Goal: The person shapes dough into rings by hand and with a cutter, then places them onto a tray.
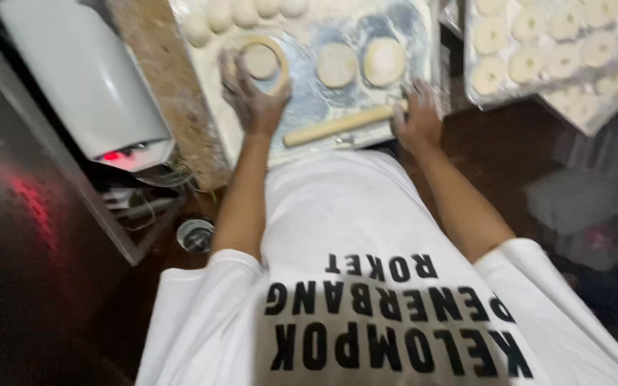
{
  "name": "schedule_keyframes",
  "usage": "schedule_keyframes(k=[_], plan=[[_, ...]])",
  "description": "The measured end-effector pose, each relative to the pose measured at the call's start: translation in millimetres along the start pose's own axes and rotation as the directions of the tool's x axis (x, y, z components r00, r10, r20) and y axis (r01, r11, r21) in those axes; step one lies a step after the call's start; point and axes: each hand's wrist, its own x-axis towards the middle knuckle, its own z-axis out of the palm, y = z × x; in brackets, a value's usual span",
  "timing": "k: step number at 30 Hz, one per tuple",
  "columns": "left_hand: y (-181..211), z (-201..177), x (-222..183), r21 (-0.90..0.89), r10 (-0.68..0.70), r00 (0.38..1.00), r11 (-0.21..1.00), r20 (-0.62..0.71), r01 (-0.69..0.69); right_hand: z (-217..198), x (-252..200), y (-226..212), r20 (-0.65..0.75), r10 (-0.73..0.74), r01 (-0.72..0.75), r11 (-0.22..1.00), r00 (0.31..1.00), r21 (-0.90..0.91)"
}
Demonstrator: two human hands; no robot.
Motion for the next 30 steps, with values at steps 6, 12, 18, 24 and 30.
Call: schedule_keyframes(k=[6, 12, 18, 24, 30], plan=[[31, 16, 53, -0.233, 0.051, 0.967, 0.966, -0.249, -0.111, -1, 51, -9, -0.231, -0.177, 0.188, 0.982, 0.957, 0.028], [82, 46, 80, -0.495, 0.405, 0.873, 0.837, 0.272, -0.234, -16, 55, -15, -0.403, -0.278, 0.298, 0.955, 0.872, -0.015], [54, 67, 59, -0.338, 0.277, 0.852, 0.933, 0.445, -0.127, -17, 59, -11, -0.26, -0.116, 0.133, 0.99, 0.959, 0.05], [69, 42, 73, -0.223, -0.003, 0.927, 0.97, 0.375, 0.093, -23, 49, -18, -0.351, -0.205, 0.255, 0.961, 0.914, 0.105], [51, 49, 11, -0.291, 0.283, 0.81, 0.946, 0.514, -0.146, 41, 4, 6, -0.423, -0.233, 0.184, 0.971, 0.875, -0.155]])
